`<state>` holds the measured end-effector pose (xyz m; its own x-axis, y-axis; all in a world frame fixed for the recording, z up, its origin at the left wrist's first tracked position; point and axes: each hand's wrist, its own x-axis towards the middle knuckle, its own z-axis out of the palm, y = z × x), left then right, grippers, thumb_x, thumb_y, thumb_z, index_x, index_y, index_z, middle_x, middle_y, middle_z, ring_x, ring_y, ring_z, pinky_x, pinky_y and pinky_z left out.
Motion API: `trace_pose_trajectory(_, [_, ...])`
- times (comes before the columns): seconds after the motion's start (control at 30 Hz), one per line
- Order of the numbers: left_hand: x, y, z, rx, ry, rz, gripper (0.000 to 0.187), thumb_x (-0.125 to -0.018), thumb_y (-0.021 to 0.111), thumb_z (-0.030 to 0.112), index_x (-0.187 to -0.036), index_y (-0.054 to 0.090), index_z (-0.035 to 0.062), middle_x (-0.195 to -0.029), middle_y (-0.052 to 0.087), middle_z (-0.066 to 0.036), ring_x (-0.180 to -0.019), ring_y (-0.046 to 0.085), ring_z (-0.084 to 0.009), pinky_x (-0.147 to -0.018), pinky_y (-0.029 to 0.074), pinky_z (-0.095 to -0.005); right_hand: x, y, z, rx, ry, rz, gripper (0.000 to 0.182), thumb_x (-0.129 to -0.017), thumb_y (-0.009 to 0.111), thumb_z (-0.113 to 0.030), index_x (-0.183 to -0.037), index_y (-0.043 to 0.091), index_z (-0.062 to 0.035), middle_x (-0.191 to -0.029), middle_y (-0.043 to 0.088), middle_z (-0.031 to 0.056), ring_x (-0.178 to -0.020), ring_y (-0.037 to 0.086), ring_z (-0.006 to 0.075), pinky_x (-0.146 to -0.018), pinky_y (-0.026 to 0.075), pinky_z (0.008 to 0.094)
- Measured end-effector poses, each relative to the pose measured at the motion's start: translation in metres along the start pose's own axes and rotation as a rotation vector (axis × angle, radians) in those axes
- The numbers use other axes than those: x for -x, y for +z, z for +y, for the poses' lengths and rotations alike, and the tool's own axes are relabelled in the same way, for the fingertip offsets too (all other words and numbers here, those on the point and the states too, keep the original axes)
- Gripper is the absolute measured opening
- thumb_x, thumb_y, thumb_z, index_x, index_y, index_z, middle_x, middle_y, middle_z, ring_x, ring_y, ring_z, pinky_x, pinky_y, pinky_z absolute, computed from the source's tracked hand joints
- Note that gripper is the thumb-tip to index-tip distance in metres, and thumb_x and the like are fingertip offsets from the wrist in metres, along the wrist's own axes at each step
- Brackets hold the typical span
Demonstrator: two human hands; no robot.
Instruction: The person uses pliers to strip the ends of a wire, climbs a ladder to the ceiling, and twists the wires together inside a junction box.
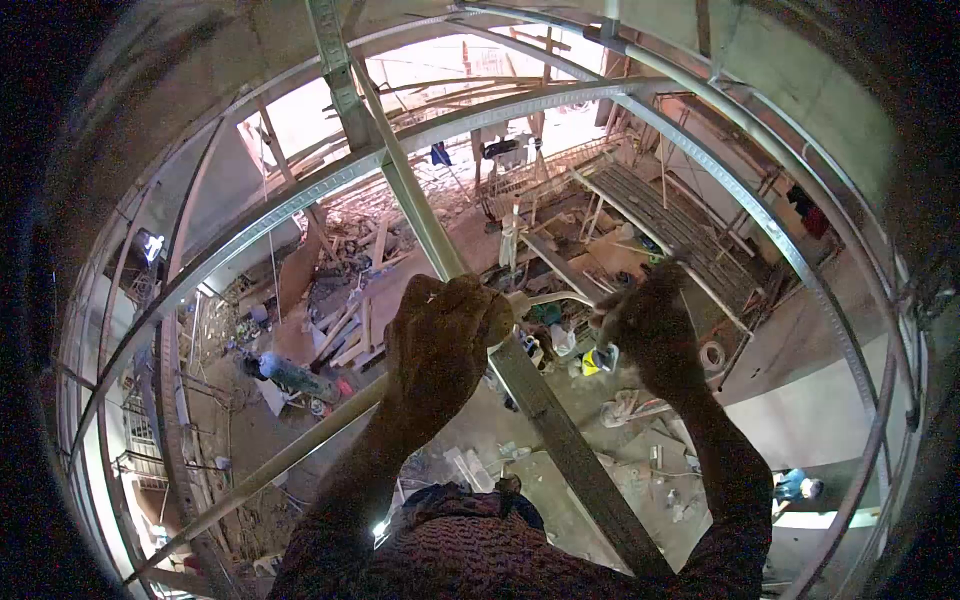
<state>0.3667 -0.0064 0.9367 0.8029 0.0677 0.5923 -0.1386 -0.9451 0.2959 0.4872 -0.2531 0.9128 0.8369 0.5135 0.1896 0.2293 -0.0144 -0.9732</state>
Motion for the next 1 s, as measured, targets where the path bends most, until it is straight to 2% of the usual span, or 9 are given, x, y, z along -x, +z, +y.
trace_pose_trajectory(0.07, [-0.002, -0.002, 0.000, -0.003, 0.024, 0.014, 0.025, -0.082, 0.072, 0.008, -0.106, 0.072, 0.0039, -0.109, 0.066, -0.004, -0.093, 0.059, -0.0276, -0.074, 0.058, -0.0416, -0.008, 0.008, 0.002, 0.168, -0.032, -0.005, 0.034, -0.089, 0.075, -0.015, -0.117, 0.060, -0.0020, -0.101, 0.069, 0.0150, -0.092, 0.069, 0.0294, -0.078, 0.059, 0.0412])
trace_pose_trajectory(0.13, [-0.001, 0.002, -0.003, -0.009, 0.027, -0.001, 0.024, -0.082, 0.072, 0.008, -0.106, 0.072, 0.0039, -0.110, 0.065, -0.004, -0.093, 0.059, -0.0271, -0.073, 0.058, -0.0409, -0.024, 0.009, -0.017, 0.845, -0.492, -0.136, 0.031, -0.084, 0.079, -0.016, -0.108, 0.064, -0.0026, -0.099, 0.069, 0.0141, -0.091, 0.069, 0.0333, -0.077, 0.057, 0.0420])
trace_pose_trajectory(0.37, [0.001, 0.003, -0.003, 0.039, -0.033, -0.020, 0.018, -0.082, 0.074, 0.011, -0.099, 0.071, 0.0097, -0.101, 0.065, -0.004, -0.088, 0.059, -0.0282, -0.072, 0.056, -0.0413, -0.049, 0.025, -0.042, 1.018, -0.415, 0.043, 0.028, -0.080, 0.079, -0.015, -0.105, 0.070, -0.0063, -0.099, 0.070, 0.0129, -0.087, 0.066, 0.0336, -0.076, 0.053, 0.0447])
trace_pose_trajectory(0.43, [0.000, 0.003, -0.005, 0.065, -0.032, -0.021, 0.020, -0.081, 0.074, 0.011, -0.101, 0.071, 0.0090, -0.103, 0.065, -0.004, -0.089, 0.059, -0.0279, -0.072, 0.056, -0.0410, -0.059, 0.016, -0.034, 1.070, -0.674, 0.049, 0.028, -0.079, 0.075, -0.010, -0.106, 0.070, -0.0073, -0.098, 0.071, 0.0126, -0.083, 0.066, 0.0346, -0.075, 0.052, 0.0451])
trace_pose_trajectory(0.6, [0.002, 0.004, -0.004, 0.089, -0.028, -0.019, 0.024, -0.079, 0.075, 0.011, -0.103, 0.070, 0.0088, -0.104, 0.064, -0.004, -0.090, 0.059, -0.0278, -0.073, 0.056, -0.0404, -0.066, 0.011, -0.016, 0.888, -0.618, -0.017, 0.038, -0.077, 0.071, 0.000, -0.114, 0.067, -0.0061, -0.101, 0.071, 0.0145, -0.078, 0.070, 0.0347, -0.072, 0.056, 0.0435])
trace_pose_trajectory(0.77, [0.001, 0.000, -0.003, 0.088, -0.028, -0.057, 0.028, -0.078, 0.074, 0.009, -0.106, 0.070, 0.0087, -0.106, 0.065, -0.005, -0.091, 0.059, -0.0287, -0.074, 0.055, -0.0404, -0.069, -0.005, -0.037, 1.190, -0.551, -0.263, 0.074, -0.067, 0.073, 0.014, -0.135, 0.056, -0.0110, -0.109, 0.067, 0.0142, -0.080, 0.072, 0.0332, -0.066, 0.057, 0.0406])
trace_pose_trajectory(0.8, [0.001, 0.001, -0.002, 0.093, -0.026, -0.057, 0.028, -0.078, 0.074, 0.009, -0.106, 0.070, 0.0087, -0.106, 0.065, -0.005, -0.091, 0.059, -0.0287, -0.074, 0.055, -0.0404, -0.070, -0.003, -0.046, 1.159, -0.370, -0.333, 0.078, -0.066, 0.073, 0.015, -0.137, 0.052, -0.0080, -0.119, 0.063, 0.0177, -0.091, 0.072, 0.0345, -0.075, 0.059, 0.0418])
trace_pose_trajectory(0.93, [0.002, 0.003, -0.004, 0.112, -0.023, 0.009, 0.032, -0.076, 0.074, 0.006, -0.108, 0.070, 0.0078, -0.108, 0.066, -0.006, -0.093, 0.060, -0.0295, -0.074, 0.056, -0.0407, -0.076, 0.005, -0.055, 1.367, -0.625, -0.319, 0.070, -0.073, 0.070, 0.012, -0.138, 0.048, -0.0021, -0.130, 0.057, 0.0207, -0.104, 0.068, 0.0369, -0.087, 0.059, 0.0431])
trace_pose_trajectory(1.0, [0.001, 0.001, -0.005, 0.106, -0.016, 0.004, 0.034, -0.075, 0.074, 0.005, -0.108, 0.070, 0.0075, -0.109, 0.066, -0.006, -0.093, 0.060, -0.0297, -0.075, 0.056, -0.0409, -0.078, 0.007, -0.065, 1.590, -0.701, -0.385, 0.054, -0.090, 0.066, -0.014, -0.137, 0.049, 0.0062, -0.137, 0.055, 0.0269, -0.112, 0.066, 0.0344, -0.087, 0.059, 0.0427])
